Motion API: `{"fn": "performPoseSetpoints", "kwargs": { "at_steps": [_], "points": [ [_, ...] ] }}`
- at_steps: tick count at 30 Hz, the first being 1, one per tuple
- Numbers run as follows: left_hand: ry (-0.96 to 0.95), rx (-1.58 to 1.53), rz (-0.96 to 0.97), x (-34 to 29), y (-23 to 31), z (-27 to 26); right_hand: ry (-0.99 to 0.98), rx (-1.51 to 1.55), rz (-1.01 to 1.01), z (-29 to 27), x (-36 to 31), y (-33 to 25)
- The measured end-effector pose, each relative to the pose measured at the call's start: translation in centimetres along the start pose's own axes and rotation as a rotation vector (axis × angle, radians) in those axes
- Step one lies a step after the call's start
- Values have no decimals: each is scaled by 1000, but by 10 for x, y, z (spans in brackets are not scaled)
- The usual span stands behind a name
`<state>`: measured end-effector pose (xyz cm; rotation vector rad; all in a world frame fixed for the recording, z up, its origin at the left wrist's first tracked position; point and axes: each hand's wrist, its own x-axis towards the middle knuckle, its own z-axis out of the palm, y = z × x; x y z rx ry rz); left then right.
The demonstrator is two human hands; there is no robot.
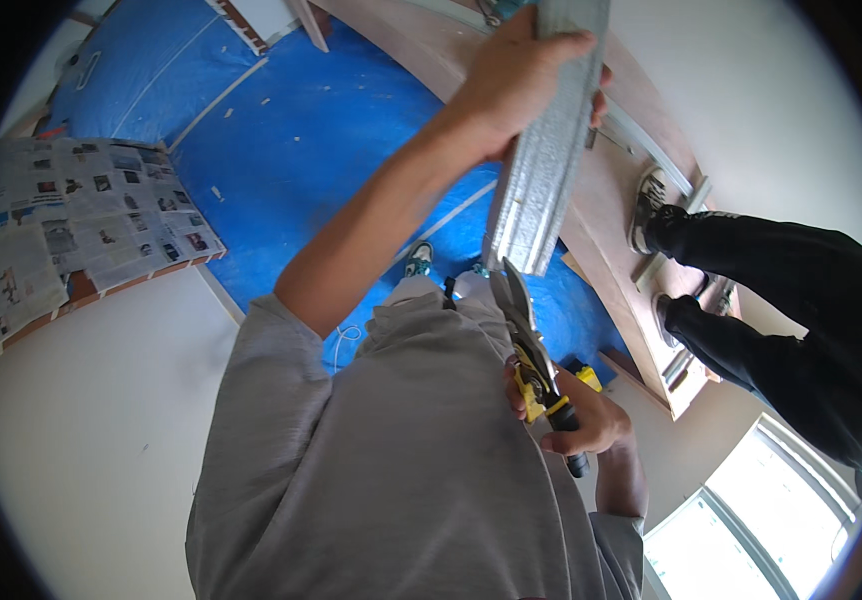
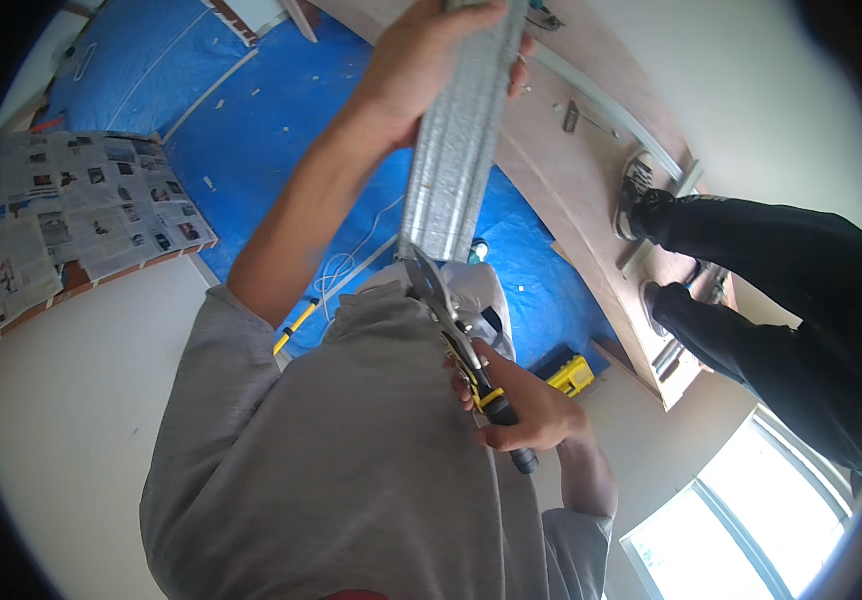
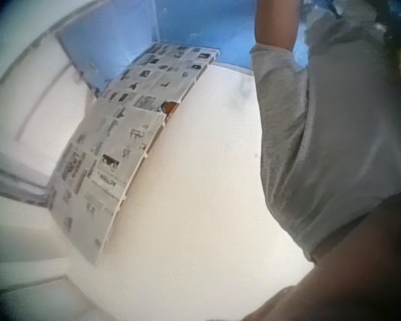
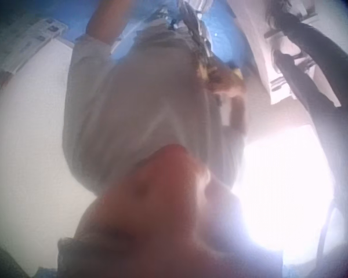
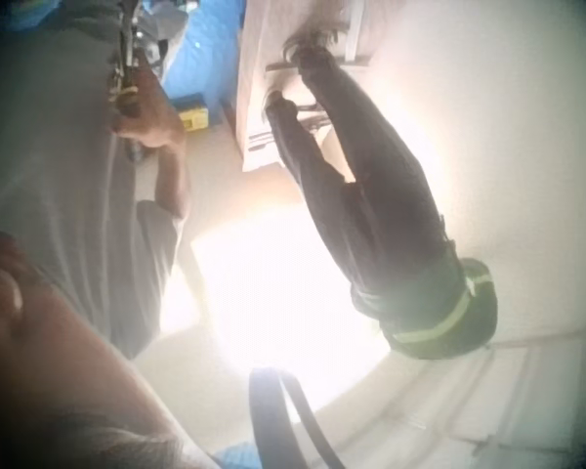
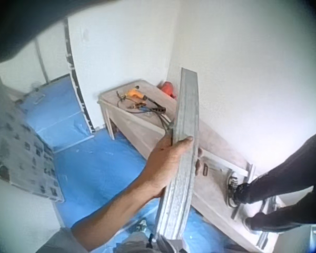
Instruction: The person uses tin snips to cut a long metal profile into shorter segments on a workbench. They repeatedly position the profile, cut it, and place the cut pieces aside while another person works nearby.
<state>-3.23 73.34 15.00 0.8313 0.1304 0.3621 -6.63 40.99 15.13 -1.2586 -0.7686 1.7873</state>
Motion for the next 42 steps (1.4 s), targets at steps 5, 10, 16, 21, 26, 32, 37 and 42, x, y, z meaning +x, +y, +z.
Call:
{"fn": "performPoseSetpoints", "kwargs": {
  "at_steps": [5, 10, 16, 21, 26, 32, 37, 42],
  "points": [
    [42, 43, -5, -6, 2, 2, -7, 36, 5, -3, 3, -1],
    [31, 65, 8, -11, 8, 7, -54, 44, -21, -3, 5, 2],
    [27, -4, -11, -15, 16, 6, -141, 352, -75, 5, 14, 15],
    [52, -38, -29, -18, 15, 3, -170, 325, -121, 3, 21, 15],
    [129, 127, -17, -18, 7, 5, -11, 127, -37, 10, 19, 10],
    [92, 144, 1, -19, -2, 4, 19, -58, 19, 5, 20, 8],
    [55, 94, -17, -19, -10, 9, 62, -210, 39, 4, 19, 7],
    [62, 233, -7, -17, -19, 9, 124, -279, 93, 7, 19, 10]
  ]
}}
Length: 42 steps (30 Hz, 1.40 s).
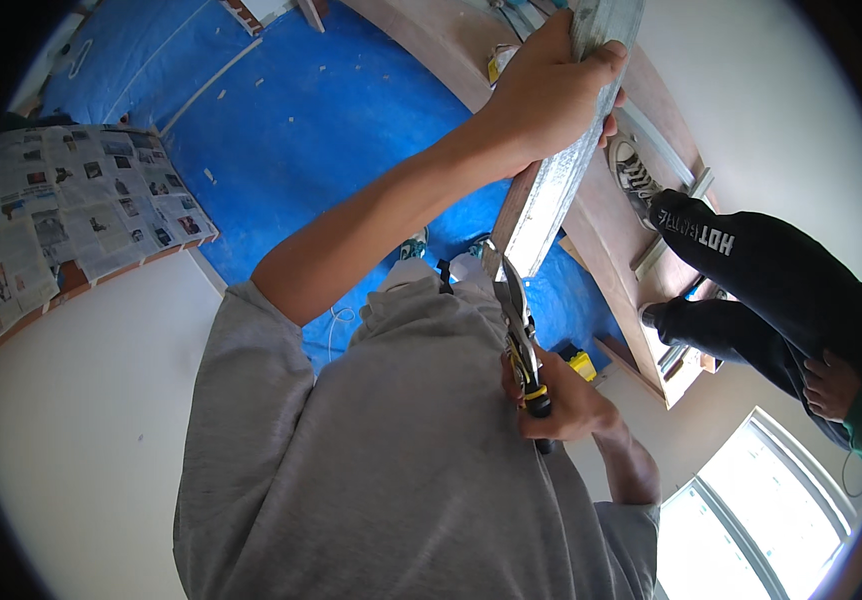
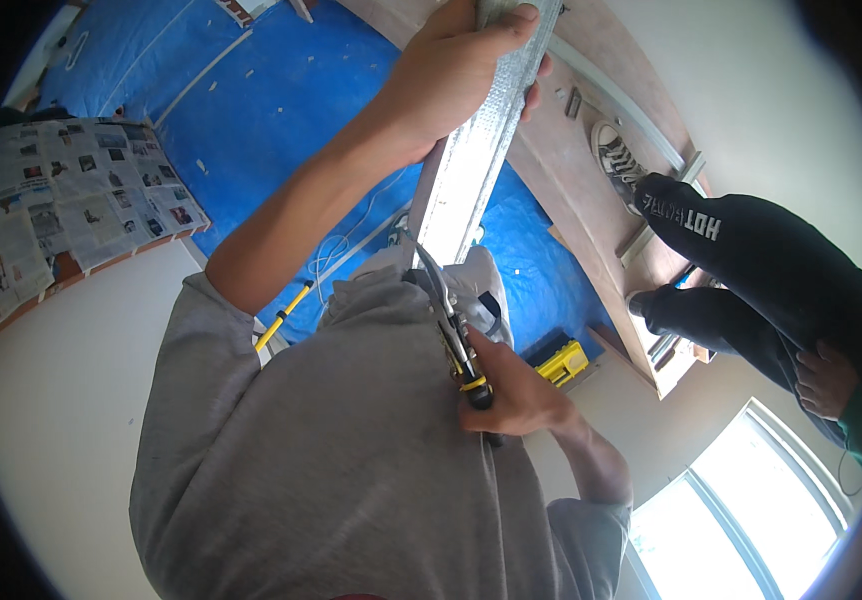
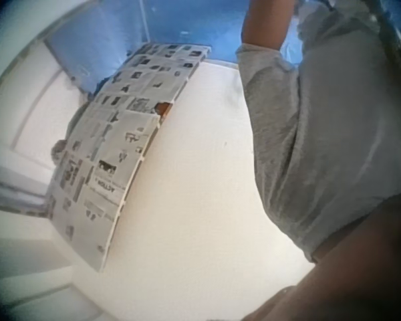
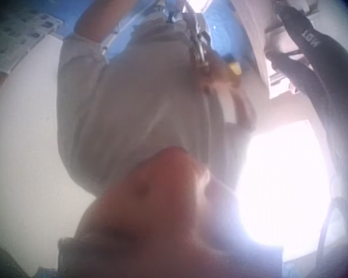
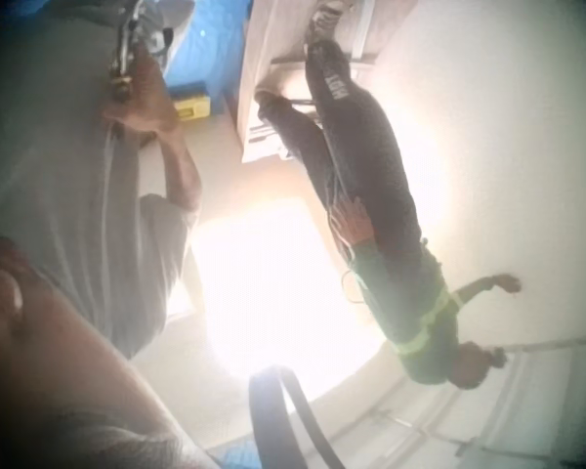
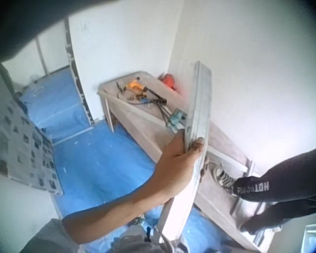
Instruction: The person uses tin snips to cut a long metal profile into shorter segments on a workbench. They repeatedly position the profile, cut it, and place the cut pieces aside while another person works nearby.
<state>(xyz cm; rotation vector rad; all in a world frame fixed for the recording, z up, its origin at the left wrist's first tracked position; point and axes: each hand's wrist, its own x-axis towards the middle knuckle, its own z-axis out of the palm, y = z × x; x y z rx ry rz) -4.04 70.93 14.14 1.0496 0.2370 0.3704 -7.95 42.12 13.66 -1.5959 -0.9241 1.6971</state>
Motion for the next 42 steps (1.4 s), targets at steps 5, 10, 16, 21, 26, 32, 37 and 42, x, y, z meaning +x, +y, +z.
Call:
{"fn": "performPoseSetpoints", "kwargs": {
  "at_steps": [5, 10, 16, 21, 26, 32, 37, 42],
  "points": [
    [3, -5, 6, -2, -8, 6, 51, -42, 6, 2, 2, 6],
    [-21, 159, 11, -5, -12, 11, 45, -27, 57, 5, 2, 14],
    [-63, -53, 67, 8, -18, -1, 76, 47, -61, -2, 1, 14],
    [-55, -48, 73, 7, -27, -2, -37, 274, 3, -10, -2, 8],
    [-118, -6, 68, 1, -32, 1, -119, 388, 33, -8, -3, 11],
    [-135, -63, 65, -1, -31, -2, -100, 282, 56, -6, -3, 13],
    [-139, 37, -13, -11, -24, -5, 37, 130, 112, 5, 0, 13],
    [-133, 65, -33, -10, -24, -6, 97, 43, 12, 5, 5, 19]
  ]
}}
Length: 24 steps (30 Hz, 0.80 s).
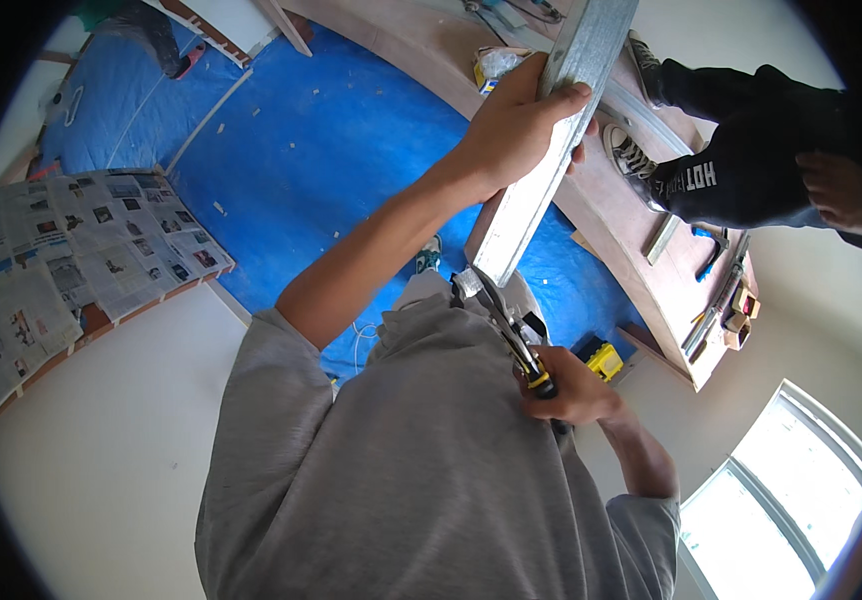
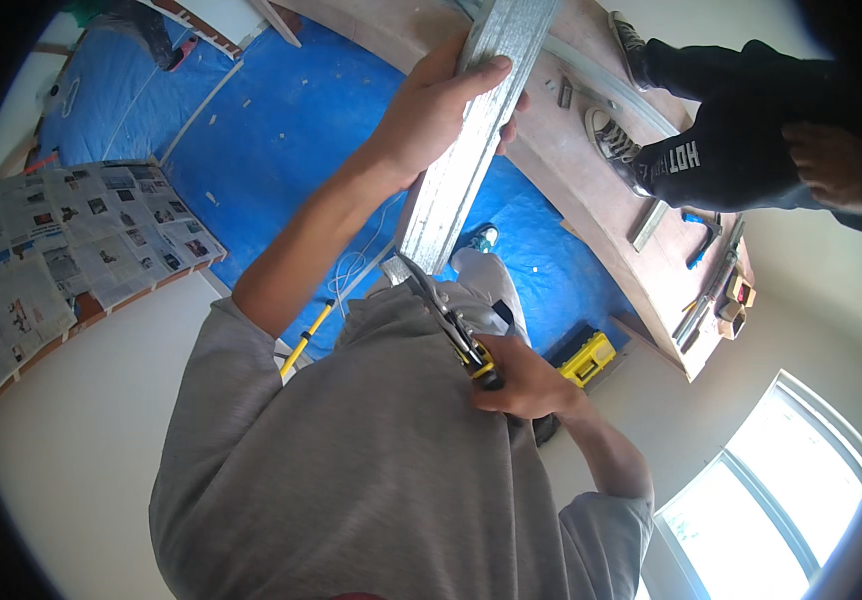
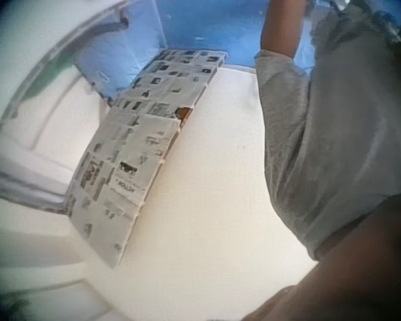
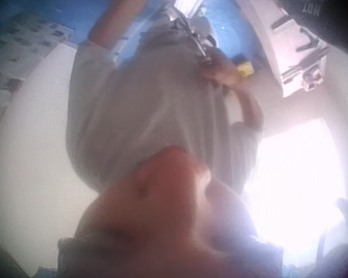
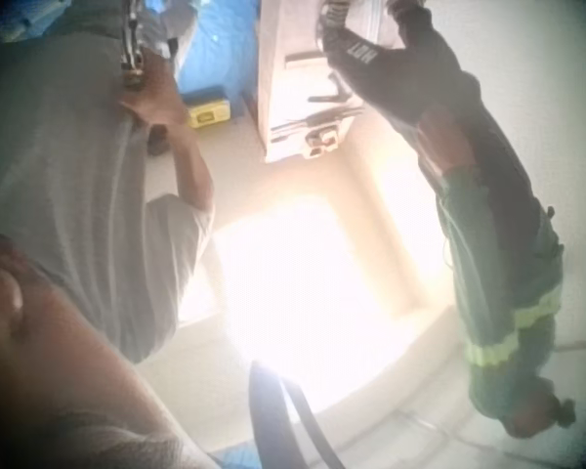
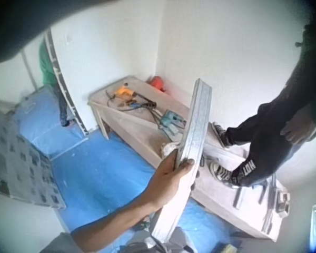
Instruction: The person uses tin snips to cut a long metal profile into shorter segments on a workbench. They repeatedly position the profile, cut it, and place the cut pieces aside while another person works nearby.
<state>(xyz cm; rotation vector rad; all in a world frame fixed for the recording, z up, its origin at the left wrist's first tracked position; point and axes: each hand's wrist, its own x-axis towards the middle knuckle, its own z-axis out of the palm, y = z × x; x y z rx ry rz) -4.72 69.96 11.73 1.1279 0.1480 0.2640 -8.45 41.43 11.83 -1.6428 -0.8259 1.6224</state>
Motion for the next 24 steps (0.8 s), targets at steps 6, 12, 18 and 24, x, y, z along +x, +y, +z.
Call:
{"fn": "performPoseSetpoints", "kwargs": {
  "at_steps": [6, 12, 18, 24],
  "points": [
    [-10, -88, -36, -3, -9, 6, -197, 220, -36, -9, -9, 2],
    [-25, -60, -31, -14, -7, 33, -286, 163, 26, -20, -25, 8],
    [50, -32, -31, -27, -16, 74, -231, 19, -26, -31, -63, 37],
    [194, -75, -205, -53, -67, 165, -100, 32, -273, -29, -134, 115]
  ]
}}
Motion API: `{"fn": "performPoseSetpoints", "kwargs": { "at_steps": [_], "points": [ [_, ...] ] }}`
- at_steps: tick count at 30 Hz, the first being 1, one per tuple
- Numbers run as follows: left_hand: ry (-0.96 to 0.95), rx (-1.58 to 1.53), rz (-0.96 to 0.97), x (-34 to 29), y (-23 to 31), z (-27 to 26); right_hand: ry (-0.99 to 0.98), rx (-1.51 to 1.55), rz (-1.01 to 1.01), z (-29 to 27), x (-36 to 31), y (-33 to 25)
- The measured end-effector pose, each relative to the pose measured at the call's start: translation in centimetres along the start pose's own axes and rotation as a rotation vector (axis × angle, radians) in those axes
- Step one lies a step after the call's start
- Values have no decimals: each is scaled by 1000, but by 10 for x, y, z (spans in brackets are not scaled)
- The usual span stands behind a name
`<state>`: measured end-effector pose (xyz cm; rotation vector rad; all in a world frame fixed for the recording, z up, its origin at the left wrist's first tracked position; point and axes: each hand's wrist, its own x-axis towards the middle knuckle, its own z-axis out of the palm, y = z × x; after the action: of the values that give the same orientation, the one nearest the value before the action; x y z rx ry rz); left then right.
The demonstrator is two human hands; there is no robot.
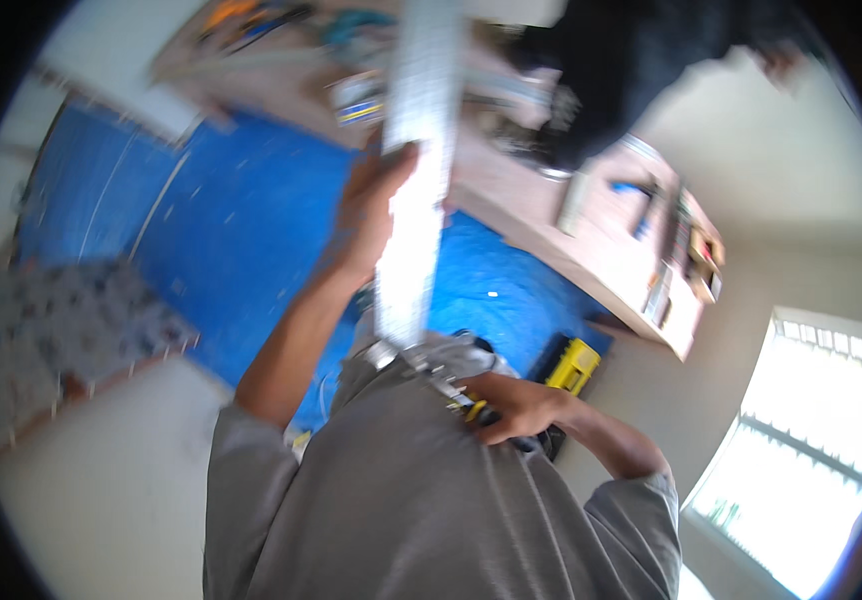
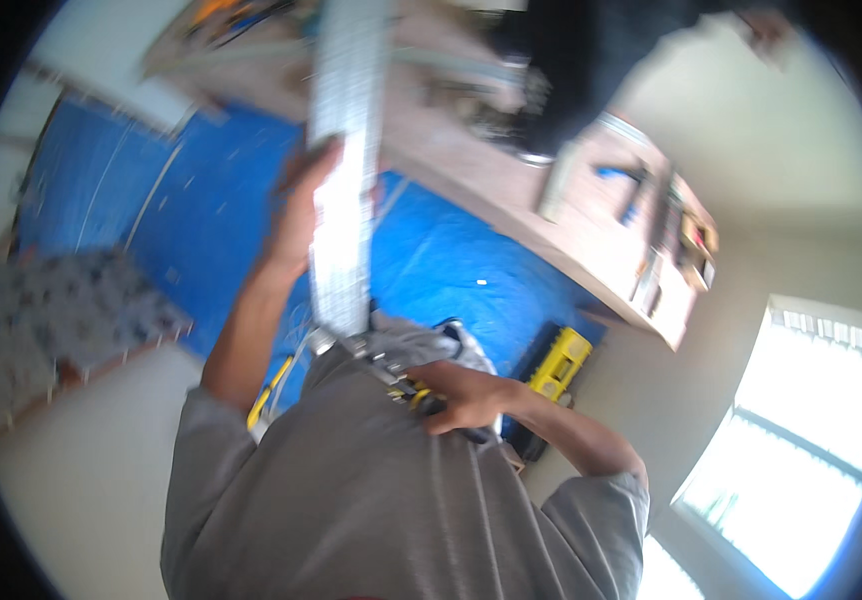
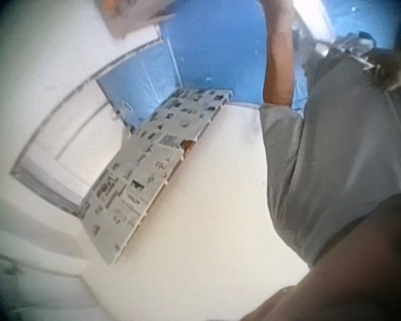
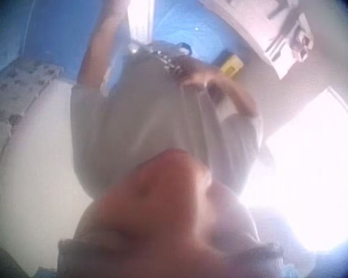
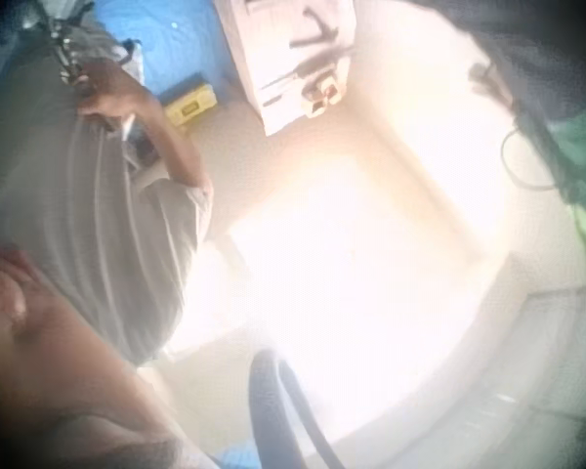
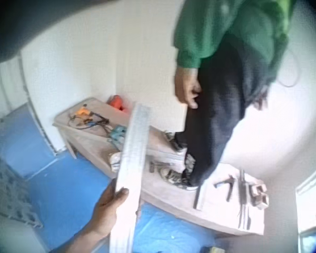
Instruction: The person uses tin snips to cut a long metal profile into shorter segments on a workbench. They repeatedly position the profile, cut it, and place the cut pieces aside while another person works nearby.
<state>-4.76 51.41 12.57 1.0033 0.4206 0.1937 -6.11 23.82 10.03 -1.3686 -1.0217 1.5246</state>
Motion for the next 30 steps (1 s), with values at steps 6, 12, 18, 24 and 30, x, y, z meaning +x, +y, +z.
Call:
{"fn": "performPoseSetpoints", "kwargs": {
  "at_steps": [6, 12, 18, 24, 30],
  "points": [
    [-135, 103, 172, -51, -53, 131, 10, -31, 83, 3, -136, 45],
    [-376, 116, 185, -91, -112, 258, 169, 38, 85, 26, -259, 83],
    [-776, 65, -61, -46, -189, 393, 595, 218, 56, 48, -341, 114],
    [-1073, 189, 5, 36, -260, 519, 972, 289, 59, -16, -373, 156],
    [-1153, 186, -13, 129, -299, 616, 1209, 263, 122, -124, -411, 184]
  ]
}}
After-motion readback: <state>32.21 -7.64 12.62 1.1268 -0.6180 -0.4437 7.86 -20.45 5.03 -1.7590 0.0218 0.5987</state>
